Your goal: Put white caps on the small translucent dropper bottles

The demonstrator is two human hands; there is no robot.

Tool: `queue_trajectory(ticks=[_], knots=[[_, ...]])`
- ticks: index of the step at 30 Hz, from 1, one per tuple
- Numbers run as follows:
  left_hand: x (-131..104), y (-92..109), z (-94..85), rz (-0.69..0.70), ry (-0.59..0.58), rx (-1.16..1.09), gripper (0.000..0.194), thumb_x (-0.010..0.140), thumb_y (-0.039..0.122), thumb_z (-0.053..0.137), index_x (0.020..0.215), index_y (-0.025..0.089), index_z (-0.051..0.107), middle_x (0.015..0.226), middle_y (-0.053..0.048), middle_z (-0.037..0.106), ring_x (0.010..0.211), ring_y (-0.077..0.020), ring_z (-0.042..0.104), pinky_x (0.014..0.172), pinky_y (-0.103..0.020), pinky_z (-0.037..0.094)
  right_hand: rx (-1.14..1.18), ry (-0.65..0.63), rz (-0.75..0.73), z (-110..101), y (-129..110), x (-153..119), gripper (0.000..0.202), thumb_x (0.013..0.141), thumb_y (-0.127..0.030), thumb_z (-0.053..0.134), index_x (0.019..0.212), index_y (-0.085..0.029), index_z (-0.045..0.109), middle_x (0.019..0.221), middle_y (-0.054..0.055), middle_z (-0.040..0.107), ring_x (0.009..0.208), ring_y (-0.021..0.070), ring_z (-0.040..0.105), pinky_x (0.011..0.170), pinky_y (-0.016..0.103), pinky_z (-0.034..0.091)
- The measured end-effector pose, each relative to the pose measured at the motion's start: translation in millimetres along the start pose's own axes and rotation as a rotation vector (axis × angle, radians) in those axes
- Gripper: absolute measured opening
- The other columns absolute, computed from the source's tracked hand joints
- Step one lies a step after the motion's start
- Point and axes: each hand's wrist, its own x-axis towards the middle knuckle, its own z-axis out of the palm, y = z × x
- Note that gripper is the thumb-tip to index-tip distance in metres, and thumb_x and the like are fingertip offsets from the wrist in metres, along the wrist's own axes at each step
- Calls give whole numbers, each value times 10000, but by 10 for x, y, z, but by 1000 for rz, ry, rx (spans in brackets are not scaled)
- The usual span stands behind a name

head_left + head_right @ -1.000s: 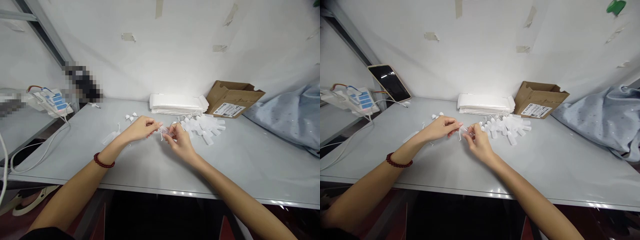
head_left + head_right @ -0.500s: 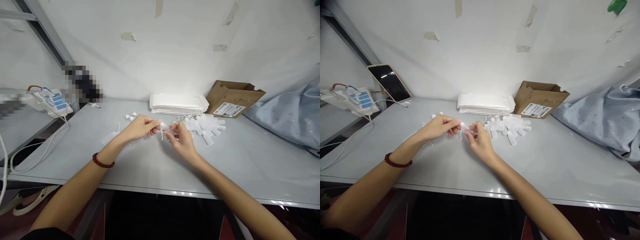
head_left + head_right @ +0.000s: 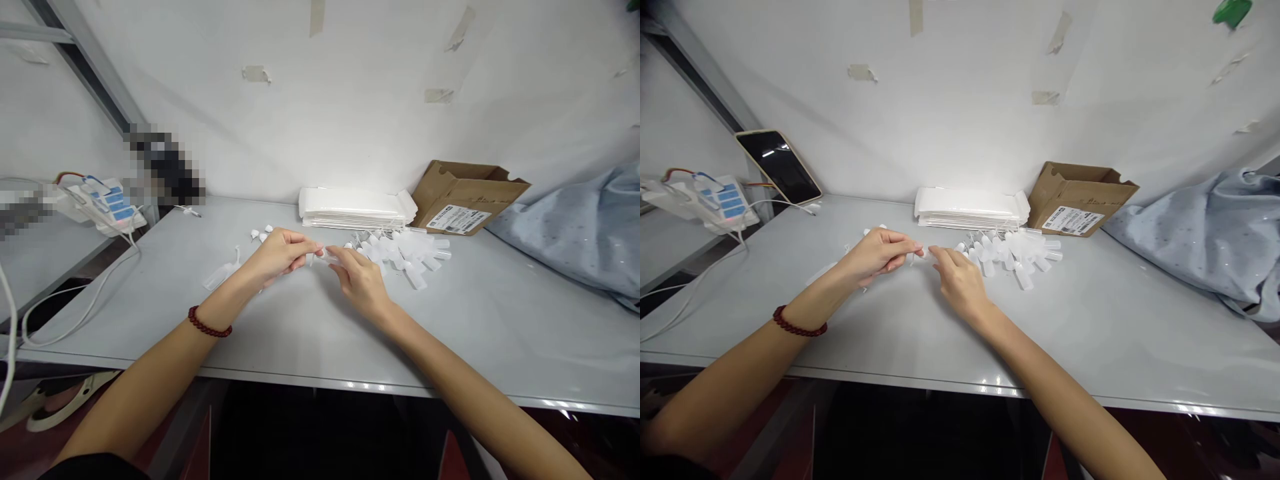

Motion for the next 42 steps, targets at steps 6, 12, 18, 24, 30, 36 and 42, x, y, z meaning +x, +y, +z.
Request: queue_trajectory(ticks=[6,12,18,24,30,36,42], knots=[[14,-12,-15,5,27,-29,374,812,536,595,688,195,683,379,69,317,403,-73,243,437,-243,216,92,20,-26,-14,-19,-2,309,884,-116,466,1138,-231,600,917,71,689,761,193,623,649,299,475],[15,15,-46,-3,-23,-56,579,853,583,514,458,159,517,525,-13,545,399,-54,265,452,-265,282,207,6,70,-42,-65,-11,256,882,-206,519,1118,-240,610,937,63,692,688,178,595,602,308,477],[-10,20,-4,152,-56,52,355,757,503,690,922,189,707,561,38,524,483,-82,433,517,-238,380,288,14,151,-72,-116,-2,241,880,-252,539,1110,-236,609,935,59,689,711,178,607,600,303,479],[-12,9,41,130,-7,139,289,760,435,698,785,147,687,596,6,598,519,-101,538,538,-244,464,251,32,104,-51,-107,-12,239,884,-234,523,1107,-224,606,909,67,691,700,181,599,607,310,472],[8,-31,-5,175,-89,139,207,794,338,677,809,133,701,630,-18,648,565,-115,600,593,-251,506,265,4,102,-39,-109,-31,228,875,-233,514,1076,-214,621,869,69,693,668,179,577,629,326,463],[3,-28,-16,223,-149,126,186,793,319,672,794,134,686,647,-16,641,581,-110,577,594,-250,495,729,-154,437,-141,-141,36,230,818,-325,626,998,-207,546,675,-8,630,536,129,532,557,291,444],[-17,-3,-13,243,-138,139,176,770,304,695,834,140,705,731,-29,672,664,-119,585,632,-246,482,1306,-371,698,-235,-18,121,387,740,-323,733,958,-215,432,729,32,707,408,67,450,394,201,370]])
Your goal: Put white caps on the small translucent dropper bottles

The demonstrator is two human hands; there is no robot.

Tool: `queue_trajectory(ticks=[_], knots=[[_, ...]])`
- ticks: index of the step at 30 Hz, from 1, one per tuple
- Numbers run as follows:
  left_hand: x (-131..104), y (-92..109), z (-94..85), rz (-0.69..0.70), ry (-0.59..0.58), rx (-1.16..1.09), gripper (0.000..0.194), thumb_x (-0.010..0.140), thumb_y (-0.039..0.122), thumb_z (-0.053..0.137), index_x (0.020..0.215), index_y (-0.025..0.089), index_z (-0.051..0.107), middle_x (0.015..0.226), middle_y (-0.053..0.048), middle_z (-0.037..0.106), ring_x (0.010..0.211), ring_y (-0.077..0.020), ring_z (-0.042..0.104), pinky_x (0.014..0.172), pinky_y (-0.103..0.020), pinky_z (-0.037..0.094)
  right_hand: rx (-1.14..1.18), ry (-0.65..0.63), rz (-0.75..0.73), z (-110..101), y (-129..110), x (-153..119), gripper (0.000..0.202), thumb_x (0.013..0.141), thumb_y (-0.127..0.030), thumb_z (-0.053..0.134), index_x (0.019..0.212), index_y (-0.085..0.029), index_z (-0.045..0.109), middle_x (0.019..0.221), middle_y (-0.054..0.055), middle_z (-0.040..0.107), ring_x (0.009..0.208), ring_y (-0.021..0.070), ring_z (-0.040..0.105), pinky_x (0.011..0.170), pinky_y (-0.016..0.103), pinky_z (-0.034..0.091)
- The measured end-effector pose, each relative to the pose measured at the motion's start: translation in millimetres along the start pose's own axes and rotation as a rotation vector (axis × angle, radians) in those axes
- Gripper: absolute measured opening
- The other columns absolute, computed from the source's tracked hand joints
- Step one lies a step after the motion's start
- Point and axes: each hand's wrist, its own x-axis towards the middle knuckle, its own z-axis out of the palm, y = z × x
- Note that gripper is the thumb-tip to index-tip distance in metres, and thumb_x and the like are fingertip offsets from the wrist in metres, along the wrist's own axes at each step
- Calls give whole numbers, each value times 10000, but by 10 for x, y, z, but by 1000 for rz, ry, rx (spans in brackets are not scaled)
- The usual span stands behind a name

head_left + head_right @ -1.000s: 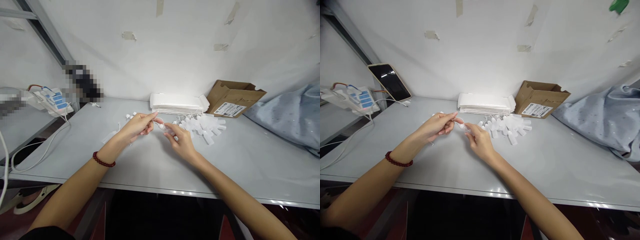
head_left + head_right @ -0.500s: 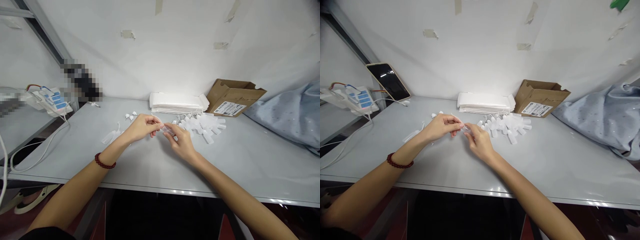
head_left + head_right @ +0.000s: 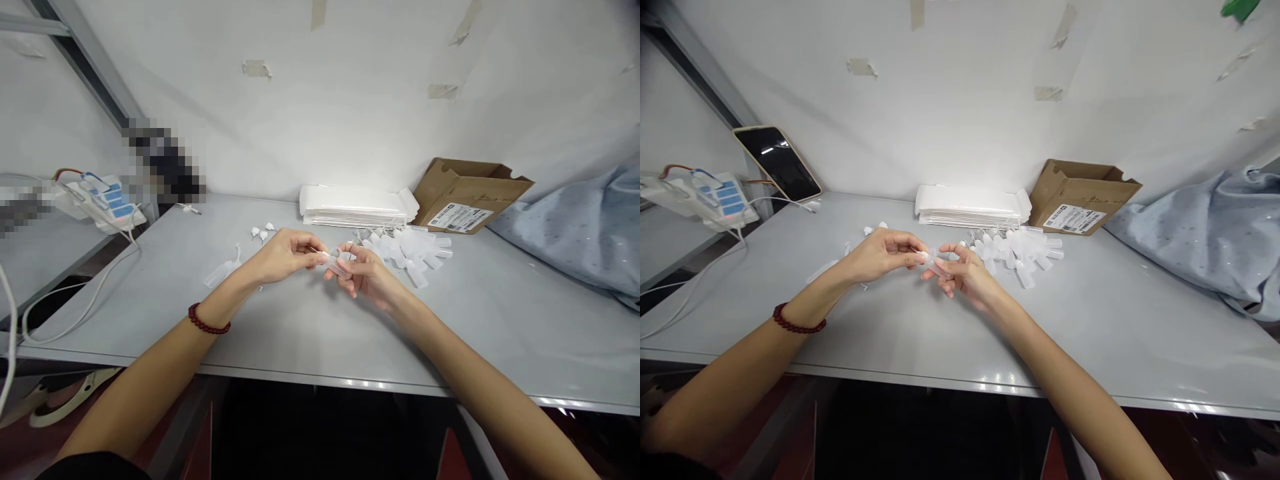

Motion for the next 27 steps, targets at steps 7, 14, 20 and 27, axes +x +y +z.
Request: queue_trajectory(ticks=[7,14,20,27], knots=[[1,-8,-12,75,-18,-27,163,783,294,695,877,161,710,799,-27,687,712,-116,598,670,-242,487,178,-116,104,5,-24,2,323,739,-313,730,877,-192,464,641,-14,640,356,25,348,305,151,248],[29,-51,13,-23,48,-21,218,832,354,640,844,140,680,684,-9,651,573,-95,595,585,-235,483,-157,41,-179,99,18,-26,421,760,-379,726,934,-246,366,733,-23,692,432,64,467,425,205,396],[26,-55,27,-45,28,-62,218,791,342,684,813,126,662,674,-13,651,567,-102,607,598,-249,510,-185,50,-177,93,24,-29,427,752,-392,724,912,-250,354,721,-25,700,411,62,450,412,204,377],[4,-53,22,22,-19,-70,193,795,325,690,838,138,669,749,-41,689,643,-123,628,638,-265,522,4,-2,23,28,-61,-28,402,722,-324,749,898,-231,400,692,12,696,366,36,347,347,170,285]])
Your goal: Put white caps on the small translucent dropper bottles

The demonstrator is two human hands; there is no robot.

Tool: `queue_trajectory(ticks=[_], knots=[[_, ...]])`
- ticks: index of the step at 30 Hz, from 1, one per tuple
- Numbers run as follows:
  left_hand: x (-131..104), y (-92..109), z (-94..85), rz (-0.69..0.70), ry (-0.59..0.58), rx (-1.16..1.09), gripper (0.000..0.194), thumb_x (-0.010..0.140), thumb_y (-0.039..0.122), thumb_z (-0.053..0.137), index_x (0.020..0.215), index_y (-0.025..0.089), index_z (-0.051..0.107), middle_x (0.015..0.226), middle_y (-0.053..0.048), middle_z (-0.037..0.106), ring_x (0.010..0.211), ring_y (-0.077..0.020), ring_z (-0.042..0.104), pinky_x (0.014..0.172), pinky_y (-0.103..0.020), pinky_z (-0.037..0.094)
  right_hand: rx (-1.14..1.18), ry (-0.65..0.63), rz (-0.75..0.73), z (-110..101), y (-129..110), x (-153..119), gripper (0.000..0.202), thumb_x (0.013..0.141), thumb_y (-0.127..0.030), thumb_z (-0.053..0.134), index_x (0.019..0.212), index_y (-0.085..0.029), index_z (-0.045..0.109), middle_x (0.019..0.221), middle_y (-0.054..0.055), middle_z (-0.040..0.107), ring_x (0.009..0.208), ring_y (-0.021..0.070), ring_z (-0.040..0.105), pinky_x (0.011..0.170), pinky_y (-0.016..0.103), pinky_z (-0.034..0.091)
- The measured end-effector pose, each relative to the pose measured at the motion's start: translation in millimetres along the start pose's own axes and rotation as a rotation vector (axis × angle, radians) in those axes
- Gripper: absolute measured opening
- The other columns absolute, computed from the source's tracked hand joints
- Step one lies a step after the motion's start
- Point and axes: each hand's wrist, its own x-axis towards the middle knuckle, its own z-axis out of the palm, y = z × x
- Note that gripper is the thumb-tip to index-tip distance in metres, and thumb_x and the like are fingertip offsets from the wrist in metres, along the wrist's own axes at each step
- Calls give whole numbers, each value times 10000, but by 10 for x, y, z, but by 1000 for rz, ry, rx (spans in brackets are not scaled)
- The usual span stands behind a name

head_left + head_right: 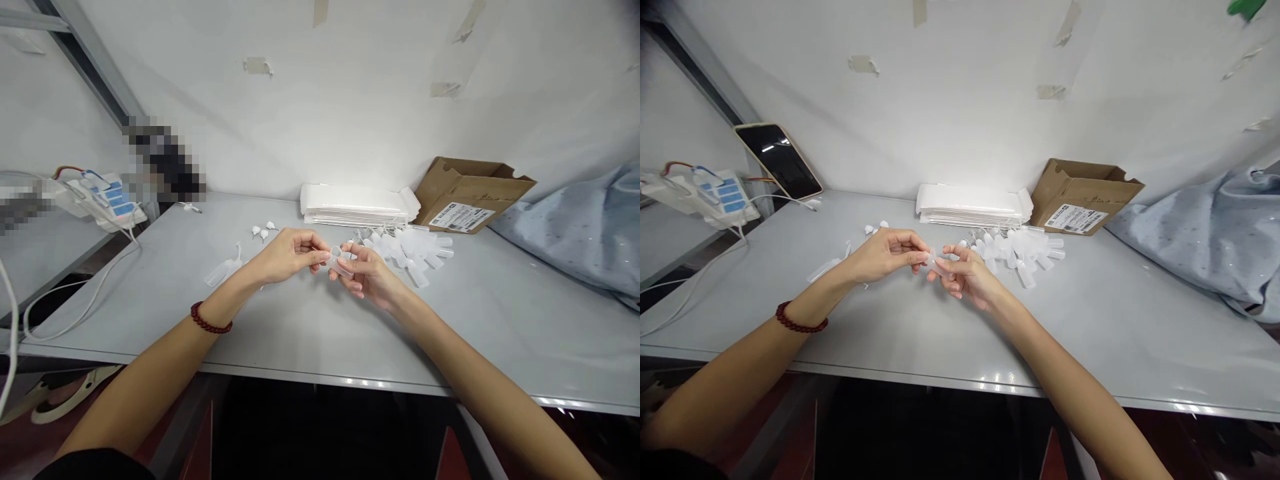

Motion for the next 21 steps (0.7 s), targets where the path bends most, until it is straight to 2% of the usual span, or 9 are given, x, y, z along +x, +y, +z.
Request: queue_trajectory(ticks=[5,8,10,12,14,15,17,19,21], knots=[[3,7,31,16,-7,12,192,802,330,680,832,141,666,741,-38,685,657,-126,629,653,-261,513,41,-60,90,-36,-6,24,341,720,-351,743,845,-204,462,658,6,663,350,27,305,309,166,212],[39,-19,4,25,33,51,226,824,368,645,864,147,672,771,-42,694,710,-142,650,707,-269,521,6,-24,30,-19,-2,23,344,736,-394,721,855,-210,456,670,-10,652,360,32,319,327,175,237],[75,-73,-76,13,113,131,271,862,397,576,895,145,671,786,-54,701,729,-160,661,734,-291,528,-101,79,-78,-14,1,20,375,737,-426,712,858,-227,418,691,-14,661,385,52,382,370,194,301],[105,-154,-210,-40,264,301,290,894,372,500,956,139,661,811,-75,712,738,-187,666,749,-327,532,-312,259,-225,-36,3,21,374,753,-442,686,853,-239,388,696,-18,664,417,78,442,429,224,355],[117,-244,-372,-92,466,697,238,869,272,492,951,144,676,897,-104,722,853,-238,662,820,-375,508,-594,480,-370,-96,3,32,310,795,-426,633,845,-242,388,634,-42,618,431,98,459,466,242,359],[116,-284,-450,-133,526,897,249,862,244,478,962,140,681,948,-129,718,933,-281,648,847,-411,492,-736,581,-424,-138,0,40,264,816,-403,603,839,-242,395,584,-58,570,427,105,450,473,247,345],[103,-343,-579,-246,539,1125,284,856,236,465,1010,138,683,1035,-158,704,1017,-328,619,838,-433,484,-969,722,-484,-237,-15,59,181,838,-346,559,832,-242,412,508,-80,466,415,121,422,482,256,317],[84,-372,-653,-348,483,1197,298,847,262,475,1023,162,694,1038,-152,708,1025,-336,617,800,-413,489,-1127,808,-509,-345,-38,80,113,841,-296,532,840,-241,434,486,-79,425,418,140,417,494,267,310],[70,-380,-674,-399,441,1208,311,838,297,486,1021,176,706,1012,-152,716,989,-346,630,761,-409,491,-1222,868,-528,-448,-62,101,59,838,-263,511,862,-233,467,497,-60,446,444,164,446,511,278,320]])
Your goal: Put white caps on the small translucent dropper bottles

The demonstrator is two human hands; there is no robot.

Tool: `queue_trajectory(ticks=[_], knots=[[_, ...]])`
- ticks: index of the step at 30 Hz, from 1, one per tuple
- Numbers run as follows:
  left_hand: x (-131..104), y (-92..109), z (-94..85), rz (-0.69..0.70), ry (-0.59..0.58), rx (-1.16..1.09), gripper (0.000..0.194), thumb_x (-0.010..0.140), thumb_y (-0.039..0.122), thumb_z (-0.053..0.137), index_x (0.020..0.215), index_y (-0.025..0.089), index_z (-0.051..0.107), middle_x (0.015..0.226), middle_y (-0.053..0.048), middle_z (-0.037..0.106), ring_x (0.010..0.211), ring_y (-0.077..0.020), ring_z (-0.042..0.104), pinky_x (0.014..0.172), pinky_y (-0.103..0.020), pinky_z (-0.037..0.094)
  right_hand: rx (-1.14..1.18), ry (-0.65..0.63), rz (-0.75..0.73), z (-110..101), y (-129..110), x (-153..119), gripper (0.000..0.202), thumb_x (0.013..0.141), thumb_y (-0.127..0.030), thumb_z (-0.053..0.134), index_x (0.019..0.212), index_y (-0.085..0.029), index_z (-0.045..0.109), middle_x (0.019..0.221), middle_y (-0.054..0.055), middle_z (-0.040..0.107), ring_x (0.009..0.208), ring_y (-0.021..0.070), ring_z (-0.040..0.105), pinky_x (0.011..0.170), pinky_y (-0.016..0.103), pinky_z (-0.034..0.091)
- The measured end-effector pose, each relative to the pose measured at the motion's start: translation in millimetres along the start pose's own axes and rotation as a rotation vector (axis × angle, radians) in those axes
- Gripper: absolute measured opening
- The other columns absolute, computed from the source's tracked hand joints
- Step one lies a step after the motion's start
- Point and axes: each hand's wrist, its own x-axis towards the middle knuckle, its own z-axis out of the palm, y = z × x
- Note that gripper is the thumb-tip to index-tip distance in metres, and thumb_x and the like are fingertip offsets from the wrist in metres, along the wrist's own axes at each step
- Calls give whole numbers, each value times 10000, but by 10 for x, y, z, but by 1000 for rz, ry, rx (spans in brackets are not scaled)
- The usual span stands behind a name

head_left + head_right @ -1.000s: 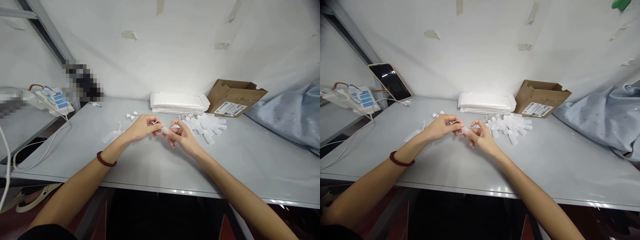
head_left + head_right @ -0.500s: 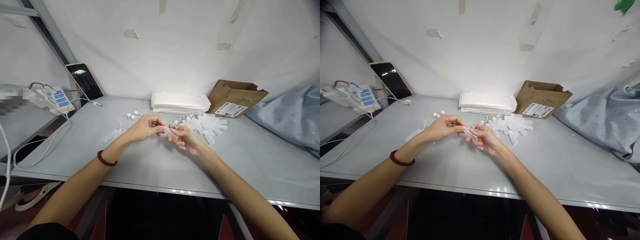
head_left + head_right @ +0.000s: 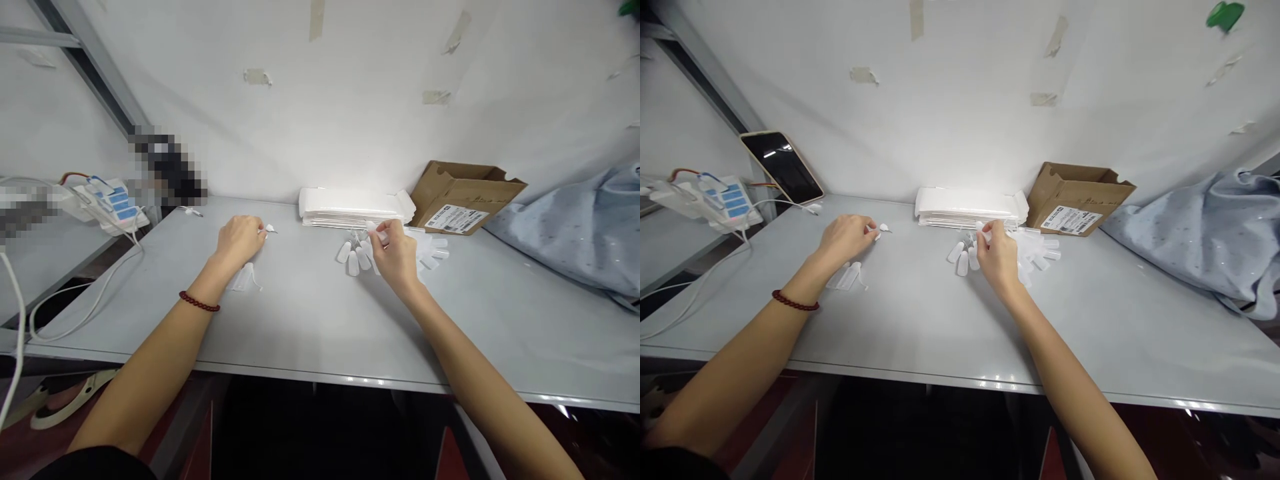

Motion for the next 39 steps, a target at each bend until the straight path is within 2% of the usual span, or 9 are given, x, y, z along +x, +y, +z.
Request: queue_trajectory(ticks=[3,6,12,18,24,29,35,37,39], knots=[[-17,14,2,-8,-49,23,327,828,317,482,1002,179,722,971,-163,720,927,-357,650,727,-411,488,-116,58,-60,-11,114,72,69,833,-225,484,881,-215,533,590,3,563,501,191,497,538,296,340],[-23,39,7,3,-73,45,315,812,297,488,982,186,729,963,-156,719,913,-348,658,722,-391,484,-226,114,-139,-33,190,119,147,837,-192,462,866,-194,606,802,87,681,601,209,570,585,317,382],[-23,70,6,33,-83,41,327,805,283,498,1023,183,720,973,-152,718,933,-366,652,731,-398,477,-243,172,-192,-75,299,164,262,858,-168,435,933,-161,686,1004,150,703,910,285,643,760,398,472],[-43,79,24,81,-68,-14,297,779,233,506,973,190,727,938,-132,725,916,-339,655,755,-380,479,-169,192,-189,-66,334,165,217,840,-194,504,898,-169,712,985,130,711,961,286,624,845,453,474],[11,57,88,137,-37,-176,322,731,224,548,993,148,718,890,-136,722,918,-328,655,809,-381,481,-60,283,-289,-67,118,68,175,872,-215,505,875,-209,679,964,96,699,959,259,610,878,451,467],[20,78,2,49,14,-452,169,668,290,651,780,180,714,779,-74,718,806,-255,667,779,-336,496,95,83,-408,45,-81,-107,160,888,-203,492,897,-217,652,978,97,682,949,248,610,859,439,481],[-5,53,-138,-23,51,-879,241,625,326,725,781,145,693,781,-68,719,762,-201,659,713,-293,501,209,-431,-603,404,-598,-306,178,905,-173,467,995,-172,621,988,121,667,955,242,605,849,400,485],[-6,40,-171,-56,95,-973,252,631,310,732,806,133,693,780,-68,714,717,-177,646,675,-278,500,166,-597,-605,579,-831,-351,226,908,-240,519,1081,-116,597,1090,164,637,1038,273,571,894,429,464],[-4,28,-201,-85,153,-1039,243,638,287,733,818,130,691,770,-63,708,688,-161,634,639,-263,500,134,-697,-555,754,-1038,-368,446,853,-405,623,1161,-90,555,1177,195,580,1082,304,528,912,458,447]])
